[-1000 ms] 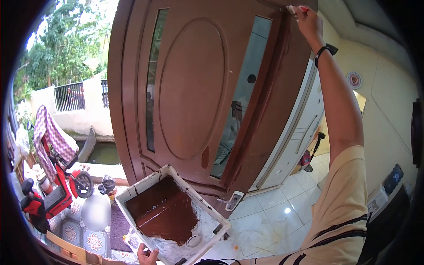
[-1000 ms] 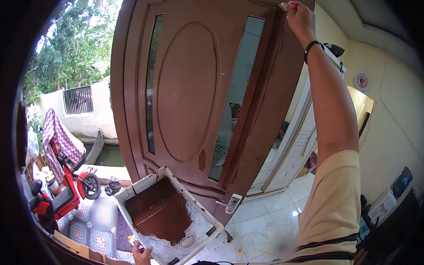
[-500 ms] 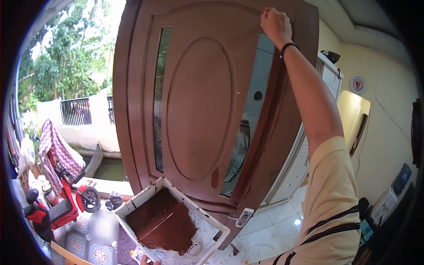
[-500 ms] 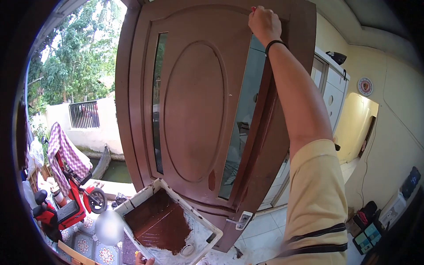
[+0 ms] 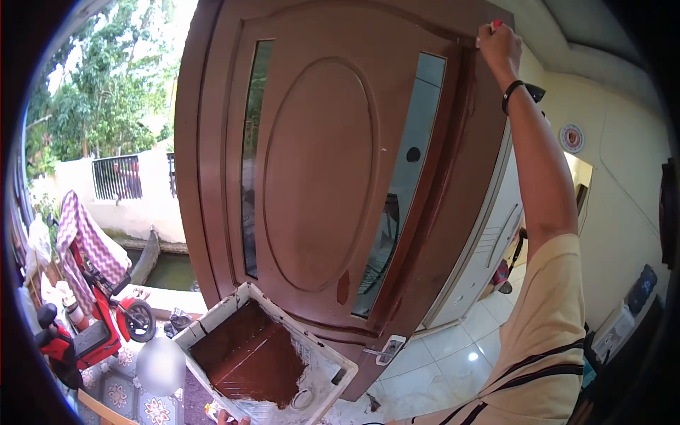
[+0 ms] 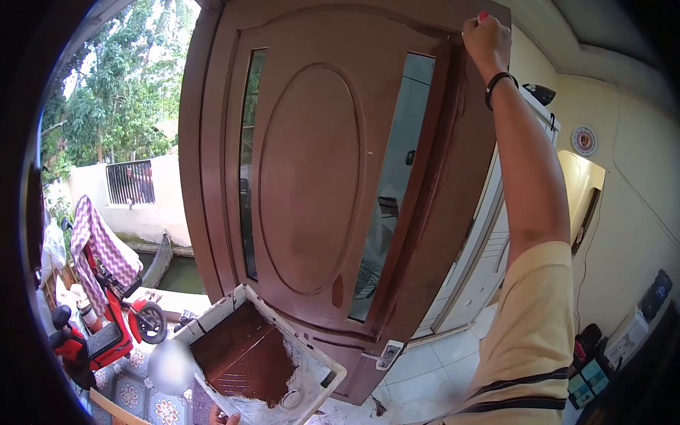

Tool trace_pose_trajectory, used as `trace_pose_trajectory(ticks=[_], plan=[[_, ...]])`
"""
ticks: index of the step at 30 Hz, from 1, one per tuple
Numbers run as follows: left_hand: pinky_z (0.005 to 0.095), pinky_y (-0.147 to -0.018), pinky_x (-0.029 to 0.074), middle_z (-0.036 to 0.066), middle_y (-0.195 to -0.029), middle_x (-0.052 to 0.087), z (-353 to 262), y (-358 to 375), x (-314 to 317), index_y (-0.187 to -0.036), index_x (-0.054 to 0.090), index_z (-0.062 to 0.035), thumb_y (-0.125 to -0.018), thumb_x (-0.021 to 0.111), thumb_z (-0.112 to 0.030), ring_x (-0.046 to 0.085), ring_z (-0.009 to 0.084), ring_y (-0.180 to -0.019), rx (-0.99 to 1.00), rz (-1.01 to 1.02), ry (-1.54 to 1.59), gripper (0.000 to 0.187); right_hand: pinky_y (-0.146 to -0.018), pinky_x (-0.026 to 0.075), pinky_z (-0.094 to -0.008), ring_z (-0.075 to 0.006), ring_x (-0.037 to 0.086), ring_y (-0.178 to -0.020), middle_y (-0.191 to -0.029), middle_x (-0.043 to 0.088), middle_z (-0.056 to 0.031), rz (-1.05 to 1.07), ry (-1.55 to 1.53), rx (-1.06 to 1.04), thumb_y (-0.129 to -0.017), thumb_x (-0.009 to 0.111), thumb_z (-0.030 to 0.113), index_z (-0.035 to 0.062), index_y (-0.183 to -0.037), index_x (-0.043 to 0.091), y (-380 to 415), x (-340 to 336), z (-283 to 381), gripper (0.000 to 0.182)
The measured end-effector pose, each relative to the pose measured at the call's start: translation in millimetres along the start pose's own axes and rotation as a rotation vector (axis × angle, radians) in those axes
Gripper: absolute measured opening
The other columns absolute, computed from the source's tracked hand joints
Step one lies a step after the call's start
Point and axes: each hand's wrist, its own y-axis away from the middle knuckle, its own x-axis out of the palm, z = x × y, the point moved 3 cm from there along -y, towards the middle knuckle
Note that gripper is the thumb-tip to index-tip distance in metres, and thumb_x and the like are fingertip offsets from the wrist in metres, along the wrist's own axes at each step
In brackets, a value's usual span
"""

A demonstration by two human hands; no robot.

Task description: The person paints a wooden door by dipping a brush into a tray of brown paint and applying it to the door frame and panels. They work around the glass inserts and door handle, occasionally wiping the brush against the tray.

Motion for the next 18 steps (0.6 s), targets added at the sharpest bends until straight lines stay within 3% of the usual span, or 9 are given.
trace_pose_trajectory(ticks=[4,7,10,13,15,18], plan=[[0.0329,-0.078,0.049,0.013,-0.119,0.051,7,1,2,-0.142,0.034,0.0013,-0.083,0.073,-0.013,0.053,0.0211,-0.099,-0.005,-0.05,0.021,0.072,-0.078,0.055,-0.0457,-0.0365,0.069,-0.084,-0.085,0.071,-0.0173,0.011,0.203,-0.132,-0.087,0.055,0.028,0.0037,-0.091,0.067,10,26,51,0.028],[0.0331,-0.079,0.049,0.014,-0.12,0.051,12,3,3,-0.142,0.035,0.0009,-0.084,0.072,-0.013,0.053,0.0218,-0.101,0.004,-0.027,0.039,0.071,-0.077,0.055,-0.048,-0.0401,0.068,-0.085,-0.09,0.07,-0.0205,0.204,0.23,-0.32,-0.09,0.054,0.028,0.0039,-0.101,0.065,29,62,67,0.029],[0.0332,-0.079,0.049,0.015,-0.121,0.052,12,8,10,-0.142,0.036,0.0004,-0.086,0.071,-0.014,0.054,0.0222,-0.102,0.02,-0.068,0.067,0.068,-0.078,0.055,-0.0457,-0.0371,0.069,-0.084,-0.082,0.07,-0.0191,-0.035,-0.145,-0.16,-0.09,0.055,0.029,0.0028,-0.092,0.068,21,74,54,0.029],[0.0333,-0.079,0.049,0.016,-0.12,0.054,18,13,11,-0.141,0.039,-0.0003,-0.087,0.071,-0.015,0.056,0.0221,-0.101,0.06,-0.092,0.051,0.065,-0.078,0.055,-0.0432,-0.0344,0.07,-0.082,-0.075,0.07,-0.018,-0.128,-0.39,0.127,-0.089,0.057,0.031,0.0027,-0.082,0.07,8,60,11,0.032],[0.0331,-0.078,0.05,0.016,-0.119,0.055,22,13,10,-0.14,0.041,-0.0005,-0.087,0.07,-0.015,0.057,0.0216,-0.099,0.074,-0.097,0.042,0.062,-0.079,0.053,-0.0429,-0.0342,0.07,-0.081,-0.072,0.07,-0.0165,-0.021,-0.398,0.264,-0.087,0.057,0.036,0.0047,-0.076,0.071,17,46,-18,0.036],[0.031,-0.073,0.05,0.013,-0.111,0.059,26,8,5,-0.136,0.046,-0.0005,-0.086,0.071,-0.014,0.059,0.0189,-0.09,0.091,-0.121,0.043,0.058,-0.071,0.055,-0.0346,-0.0227,0.072,-0.07,-0.07,0.071,-0.0088,-0.094,-0.047,0.072,-0.088,0.059,0.039,0.0062,-0.081,0.071,16,32,-47,0.035]])
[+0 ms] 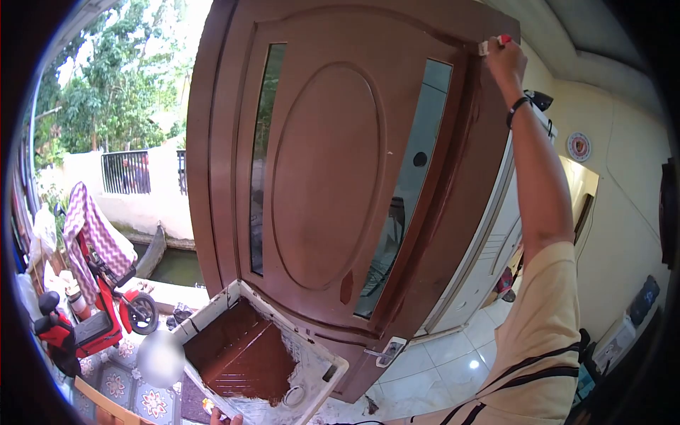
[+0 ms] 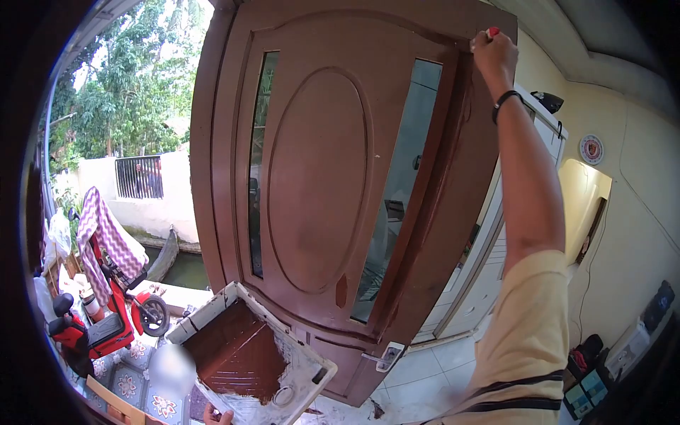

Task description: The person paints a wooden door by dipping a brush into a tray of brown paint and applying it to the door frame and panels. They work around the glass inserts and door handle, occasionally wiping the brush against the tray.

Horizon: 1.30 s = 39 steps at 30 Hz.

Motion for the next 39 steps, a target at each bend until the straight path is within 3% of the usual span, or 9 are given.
trace_pose_trajectory(ticks=[3,6,9,13,16,22,28,35,39], plan=[[0.0298,-0.07,0.049,0.011,-0.106,0.06,-14,-3,0,-0.134,0.049,-0.0004,-0.085,0.072,-0.013,0.059,0.0175,-0.086,0.001,0.025,0.007,0.055,-0.078,0.053,-0.0449,-0.0359,0.069,-0.081,-0.08,0.071,-0.0161,-0.001,-0.141,-0.006,-0.087,0.056,0.039,0.0089,-0.083,0.072,-1,-23,-4,0.034],[0.0285,-0.074,0.052,0.009,-0.099,0.063,5,-26,-9,-0.121,0.054,0.002,-0.076,0.06,0.003,0.063,0.0162,-0.083,0.168,0.148,0.133,0.045,-0.071,0.054,-0.0332,-0.0224,0.07,-0.075,-0.077,0.072,-0.0108,0.042,-0.299,0.037,-0.091,0.06,0.035,0.0047,-0.089,0.071,19,-50,-1,0.032],[0.0265,-0.07,0.048,0.006,-0.098,0.061,-25,-11,-12,-0.116,0.054,0.0008,-0.079,0.067,-0.003,0.058,0.0121,-0.083,0.064,0.164,0.097,0.039,-0.064,0.052,-0.0216,-0.0093,0.067,-0.073,-0.079,0.07,-0.0058,0.2,-0.755,0.174,-0.094,0.064,0.028,-0.0008,-0.098,0.069,107,-107,69,0.029],[0.0232,-0.057,0.047,0.002,-0.081,0.063,-37,-7,-16,-0.109,0.056,-0.001,-0.083,0.066,-0.003,0.059,0.0084,-0.068,-0.046,0.192,0.145,0.028,-0.068,0.056,-0.0252,-0.0135,0.067,-0.08,-0.1,0.07,-0.0105,0.918,-1.225,0.305,-0.096,0.061,0.014,-0.0015,-0.112,0.065,276,-160,170,0.022],[0.0219,-0.057,0.046,0.001,-0.078,0.063,-43,-9,-15,-0.107,0.056,-0.0022,-0.085,0.066,-0.004,0.057,0.0068,-0.065,-0.054,0.247,0.102,0.025,-0.07,0.054,-0.0262,-0.0144,0.067,-0.078,-0.097,0.071,-0.01,1.285,-1.318,0.395,-0.09,0.066,0.008,-0.0007,-0.097,0.071,377,-193,250,0.012],[0.0213,-0.056,0.045,0.001,-0.077,0.062,-55,-12,-17,-0.104,0.055,-0.0026,-0.086,0.065,-0.004,0.055,0.0052,-0.064,-0.067,0.313,0.08,0.02,-0.071,0.052,-0.0357,-0.0319,0.066,-0.077,-0.09,0.07,-0.0152,1.308,-1.261,-0.028,-0.086,0.069,0.011,0.0013,-0.1,0.07,472,-172,320,0.017],[0.0212,-0.055,0.044,0.001,-0.077,0.062,-63,-11,-15,-0.102,0.055,-0.003,-0.086,0.065,-0.005,0.054,0.0047,-0.064,-0.08,0.31,0.064,0.02,-0.08,0.05,-0.039,-0.034,0.063,-0.092,-0.099,0.068,-0.0158,1.285,-1.356,-0.114,-0.087,0.066,0.008,0.0031,-0.105,0.069,526,-167,338,0.019],[0.0198,-0.054,0.04,-0.001,-0.076,0.06,-62,-13,-14,-0.103,0.055,-0.0038,-0.086,0.065,-0.004,0.051,0.0036,-0.062,-0.123,0.318,0.041,0.019,-0.079,0.051,-0.0402,-0.0341,0.062,-0.09,-0.095,0.068,-0.0163,1.6,-1.409,0.214,-0.087,0.066,0.008,0.0018,-0.109,0.068,522,-181,322,0.023],[0.0198,-0.053,0.038,-0.002,-0.075,0.059,-62,-18,-13,-0.102,0.055,-0.0039,-0.086,0.066,-0.004,0.049,0.0032,-0.061,-0.139,0.303,0.019,0.019,-0.079,0.051,-0.039,-0.0324,0.065,-0.086,-0.093,0.069,-0.016,1.437,-1.357,0.282,-0.087,0.065,0.008,0.0008,-0.107,0.068,529,-173,332,0.021]])
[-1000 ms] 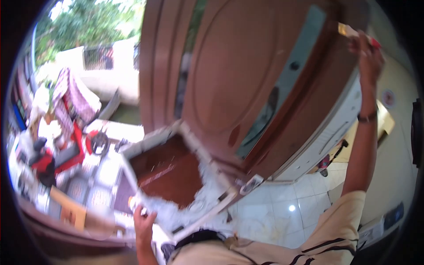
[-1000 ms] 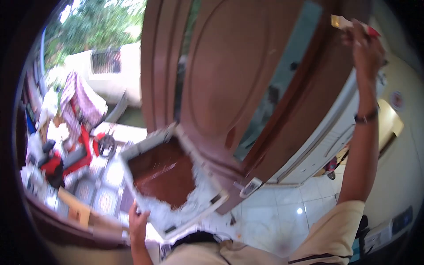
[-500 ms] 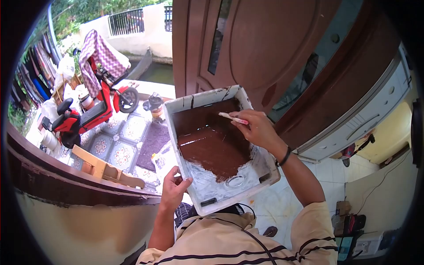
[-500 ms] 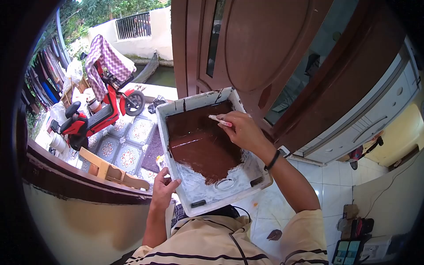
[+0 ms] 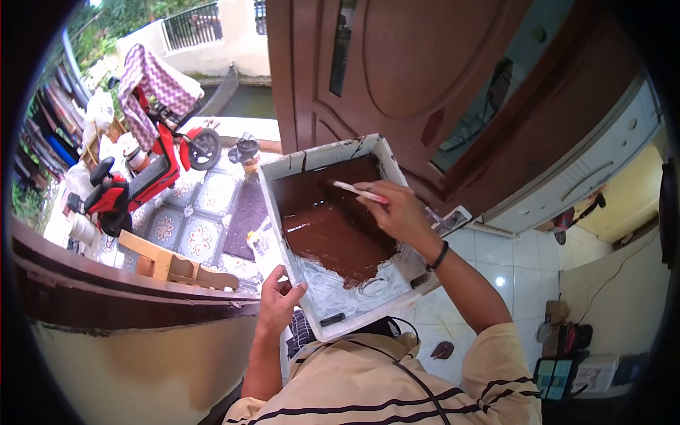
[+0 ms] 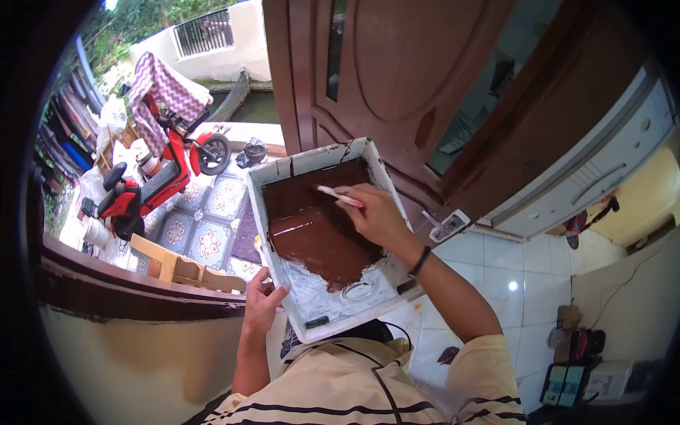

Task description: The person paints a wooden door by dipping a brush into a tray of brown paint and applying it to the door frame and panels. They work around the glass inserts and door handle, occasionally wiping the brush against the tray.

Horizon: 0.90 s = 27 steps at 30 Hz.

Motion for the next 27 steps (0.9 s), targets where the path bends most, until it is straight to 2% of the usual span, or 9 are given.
trace_pose_trajectory(ticks=[2,5,8,12,17,20,21,25,27], plan=[[0.0196,-0.052,0.036,-0.002,-0.074,0.058,-3,-3,4,-0.101,0.054,-0.0038,-0.086,0.066,-0.004,0.048,0.003,-0.06,-0.01,-0.011,-0.015,0.019,-0.077,0.052,-0.0371,-0.031,0.067,-0.082,-0.093,0.069,-0.0159,-0.037,0.145,-0.154,-0.087,0.066,0.007,0.0008,-0.107,0.068,1,15,-7,0.021],[0.0193,-0.052,0.036,-0.002,-0.074,0.057,9,-5,-1,-0.101,0.055,-0.0037,-0.085,0.066,-0.004,0.047,0.0025,-0.061,-0.034,-0.035,-0.042,0.02,-0.07,0.052,-0.0321,-0.0222,0.069,-0.079,-0.099,0.07,-0.0152,0.062,0.111,-0.13,-0.086,0.068,0.005,-0.0013,-0.105,0.067,21,25,-7,0.021],[0.0192,-0.053,0.036,-0.002,-0.076,0.058,19,-5,-5,-0.101,0.055,-0.0037,-0.085,0.066,-0.004,0.047,0.0021,-0.062,-0.069,-0.038,-0.063,0.02,-0.067,0.053,-0.0301,-0.0166,0.068,-0.078,-0.098,0.07,-0.0116,-0.101,-0.149,0.159,-0.089,0.067,0.007,-0.0018,-0.107,0.066,51,22,-12,0.02],[0.0193,-0.054,0.038,-0.003,-0.077,0.059,37,-10,-8,-0.1,0.054,-0.0047,-0.085,0.066,-0.003,0.049,0.0022,-0.063,-0.091,-0.057,-0.046,0.019,-0.07,0.056,-0.0266,-0.0133,0.068,-0.08,-0.093,0.069,-0.0107,-0.323,-0.823,0.648,-0.095,0.06,0.006,-0.0022,-0.112,0.063,96,35,-47,0.02],[0.0197,-0.055,0.04,-0.002,-0.082,0.061,64,-18,-19,-0.104,0.054,-0.0049,-0.086,0.066,-0.002,0.052,0.0029,-0.066,-0.114,-0.023,-0.049,0.021,-0.071,0.056,-0.0272,-0.0143,0.068,-0.082,-0.093,0.07,-0.011,-0.423,-0.684,0.707,-0.091,0.065,0.004,-0.004,-0.107,0.062,131,48,-49,0.017],[0.0199,-0.057,0.042,-0.001,-0.085,0.061,74,-20,-19,-0.106,0.054,-0.0043,-0.086,0.065,-0.001,0.054,0.0031,-0.068,-0.131,-0.001,-0.01,0.023,-0.07,0.056,-0.0283,-0.0132,0.068,-0.085,-0.093,0.07,-0.0129,-0.362,-0.373,0.645,-0.088,0.068,0.003,-0.0058,-0.102,0.062,144,47,-48,0.018],[0.0199,-0.058,0.042,-0.001,-0.086,0.062,74,-21,-18,-0.106,0.054,-0.0041,-0.087,0.065,0.0,0.054,0.0031,-0.07,-0.134,0.007,-0.001,0.023,-0.074,0.057,-0.032,-0.0208,0.071,-0.082,-0.093,0.07,-0.0159,-0.255,-0.113,0.532,-0.084,0.072,0.001,-0.0053,-0.102,0.059,138,38,-35,0.022],[0.0193,-0.062,0.043,0.0,-0.089,0.062,76,-23,-14,-0.107,0.053,-0.0033,-0.086,0.064,0.001,0.056,0.0037,-0.074,-0.162,-0.013,0.06,0.024,-0.07,0.058,-0.0344,-0.031,0.071,-0.081,-0.09,0.069,-0.0165,-0.066,0.292,-0.092,-0.073,0.082,0.003,-0.0022,-0.1,0.063,130,30,-24,0.033],[0.019,-0.064,0.043,0.0,-0.091,0.062,84,-25,-14,-0.107,0.053,-0.003,-0.086,0.064,0.002,0.057,0.0041,-0.076,-0.165,-0.028,0.099,0.024,-0.072,0.058,-0.0348,-0.0294,0.07,-0.083,-0.091,0.069,-0.0151,0.038,0.41,-0.207,-0.076,0.08,0.007,-0.0006,-0.102,0.067,131,30,-32,0.03]])
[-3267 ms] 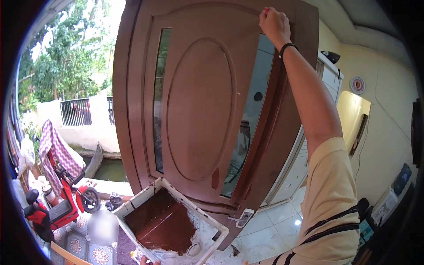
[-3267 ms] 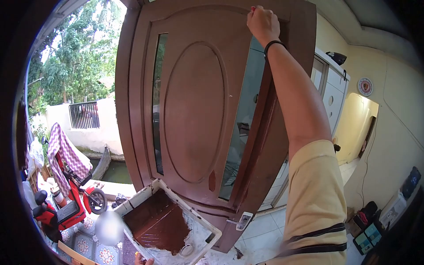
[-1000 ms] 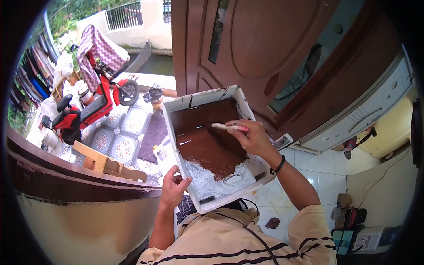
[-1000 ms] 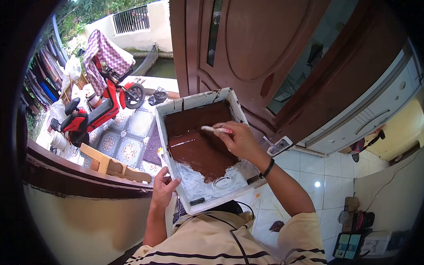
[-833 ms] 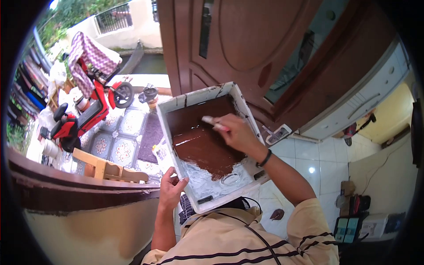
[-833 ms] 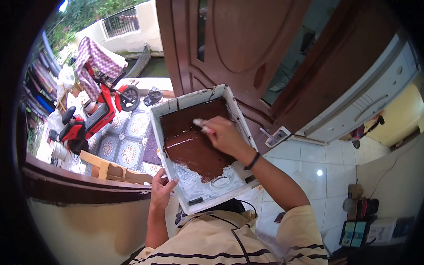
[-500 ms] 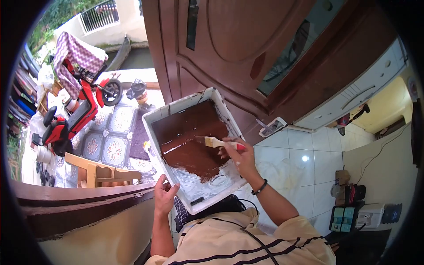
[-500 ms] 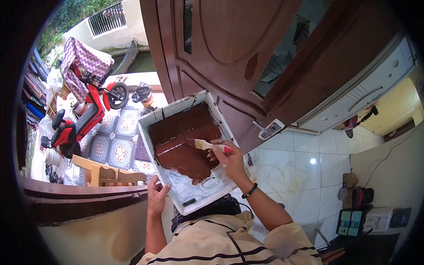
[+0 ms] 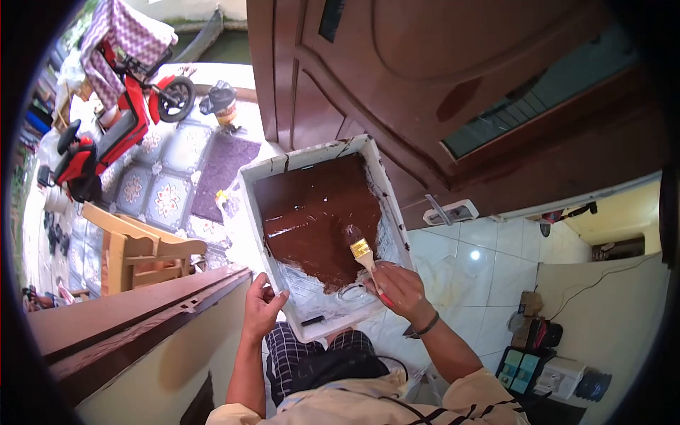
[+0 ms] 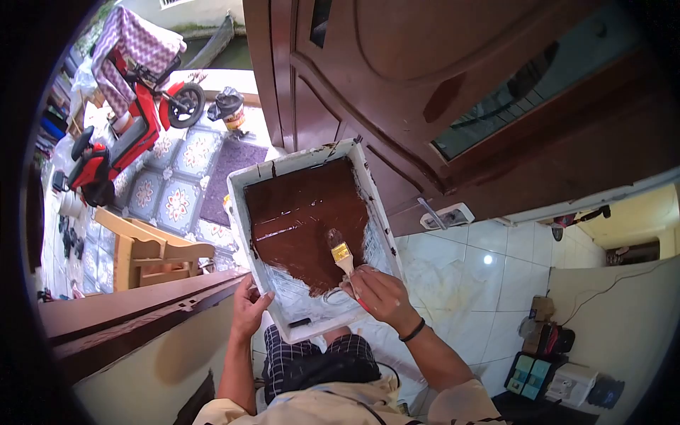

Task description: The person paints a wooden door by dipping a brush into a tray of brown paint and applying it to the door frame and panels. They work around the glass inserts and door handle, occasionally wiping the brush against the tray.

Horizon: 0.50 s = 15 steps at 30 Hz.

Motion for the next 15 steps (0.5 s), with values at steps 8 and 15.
trace_pose_trajectory(ticks=[8,15], plan=[[0.0195,-0.062,0.042,0.0,-0.085,0.061,28,-5,-9,-0.103,0.053,-0.0032,-0.085,0.064,0.001,0.054,0.0029,-0.073,0.009,-0.001,0.067,0.021,-0.078,0.058,-0.0339,-0.0293,0.069,-0.091,-0.094,0.067,-0.0168,0.223,0.229,-0.214,-0.076,0.075,0.006,-0.0008,-0.109,0.069,3,-2,-25,0.033],[0.0176,-0.056,0.036,-0.002,-0.081,0.06,47,-13,-18,-0.1,0.052,-0.003,-0.084,0.064,0.0,0.051,0.0018,-0.067,0.028,0.011,0.033,0.02,-0.072,0.059,-0.0396,-0.0387,0.069,-0.088,-0.095,0.064,-0.0221,0.143,0.287,-0.226,-0.073,0.073,-0.006,-0.008,-0.106,0.065,1,6,-34,0.033]])
